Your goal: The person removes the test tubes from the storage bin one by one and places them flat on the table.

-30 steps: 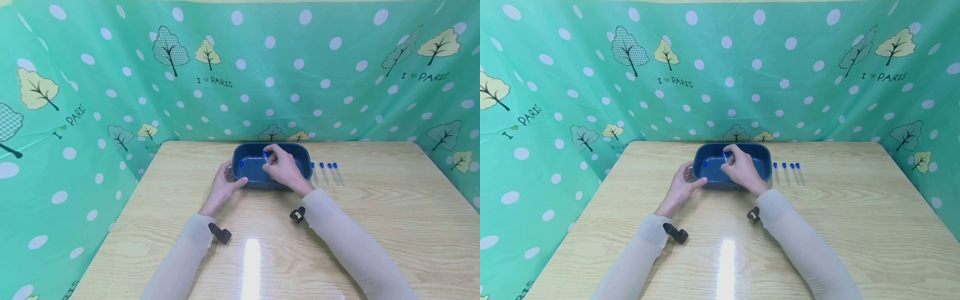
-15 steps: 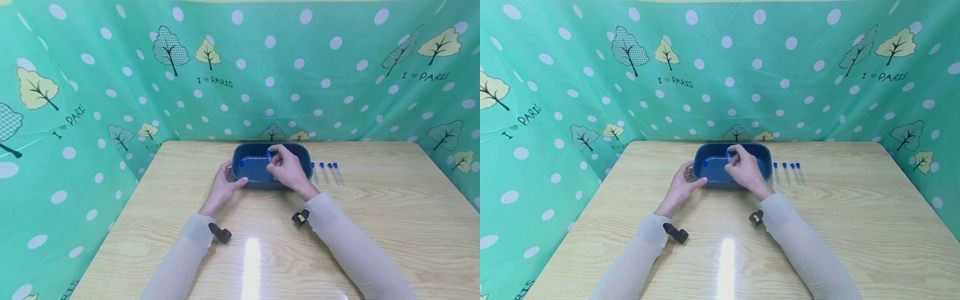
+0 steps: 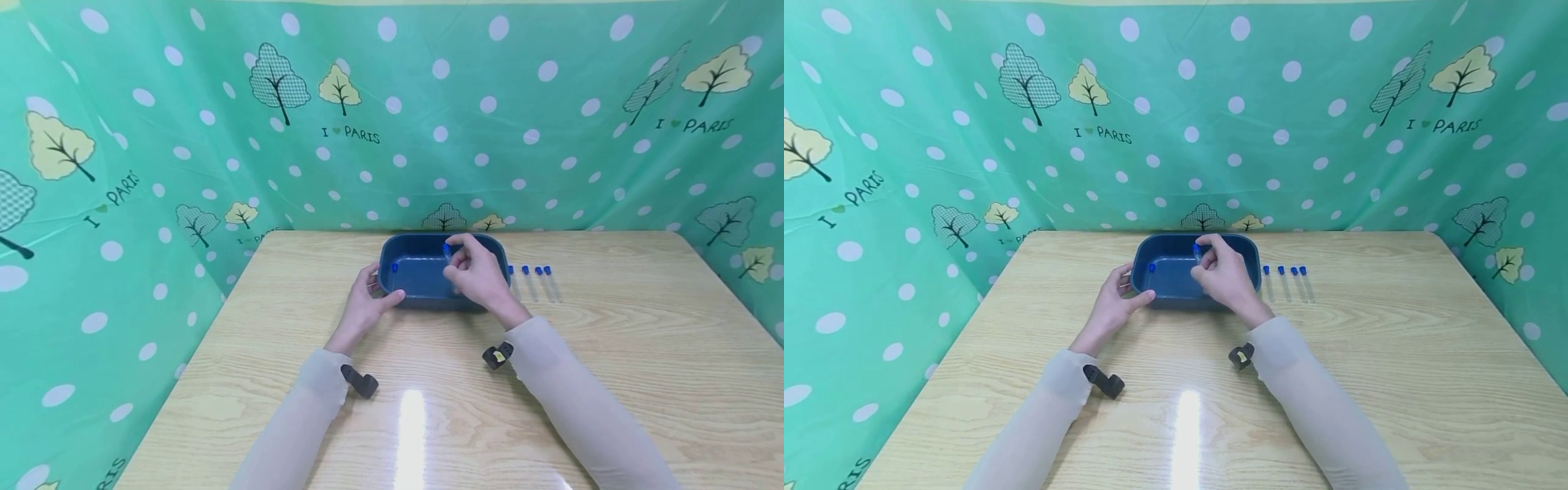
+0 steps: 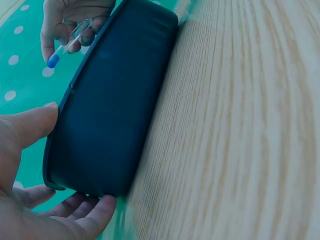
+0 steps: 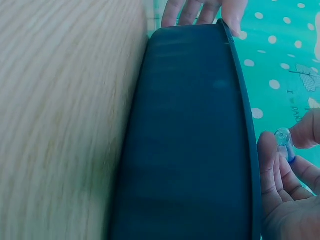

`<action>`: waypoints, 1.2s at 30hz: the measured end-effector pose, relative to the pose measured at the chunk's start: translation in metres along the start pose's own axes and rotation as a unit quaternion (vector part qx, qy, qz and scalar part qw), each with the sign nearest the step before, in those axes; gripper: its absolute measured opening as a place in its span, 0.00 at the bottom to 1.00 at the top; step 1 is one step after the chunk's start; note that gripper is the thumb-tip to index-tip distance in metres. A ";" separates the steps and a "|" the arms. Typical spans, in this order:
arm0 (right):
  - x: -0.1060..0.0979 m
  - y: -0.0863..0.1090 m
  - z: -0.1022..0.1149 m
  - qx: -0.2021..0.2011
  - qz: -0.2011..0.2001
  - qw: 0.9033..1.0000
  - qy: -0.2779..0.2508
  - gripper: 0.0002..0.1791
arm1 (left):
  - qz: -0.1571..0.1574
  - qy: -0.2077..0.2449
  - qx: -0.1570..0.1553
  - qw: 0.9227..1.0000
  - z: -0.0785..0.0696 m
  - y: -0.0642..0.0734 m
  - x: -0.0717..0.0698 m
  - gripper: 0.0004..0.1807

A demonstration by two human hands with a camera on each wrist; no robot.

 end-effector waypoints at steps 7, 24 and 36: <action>-0.005 0.000 0.001 0.001 0.000 1.000 0.006 0.27 | 0.001 0.001 0.001 1.000 0.000 0.001 0.000 0.45; -0.016 0.004 0.005 -0.001 -0.003 1.000 0.014 0.28 | 0.002 0.002 0.005 1.000 0.000 0.000 0.000 0.45; -0.025 0.006 0.003 0.011 -0.002 1.000 0.019 0.28 | 0.002 0.004 0.003 1.000 0.000 0.002 -0.001 0.45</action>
Point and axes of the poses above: each hand's wrist, its own y-axis away from the middle knuckle, its own x-axis out of the palm, z = x × y, the point moved 3 cm from there along -y, towards the middle knuckle, and after that the axes turned 10 degrees about -x, right-handed, at the moved point
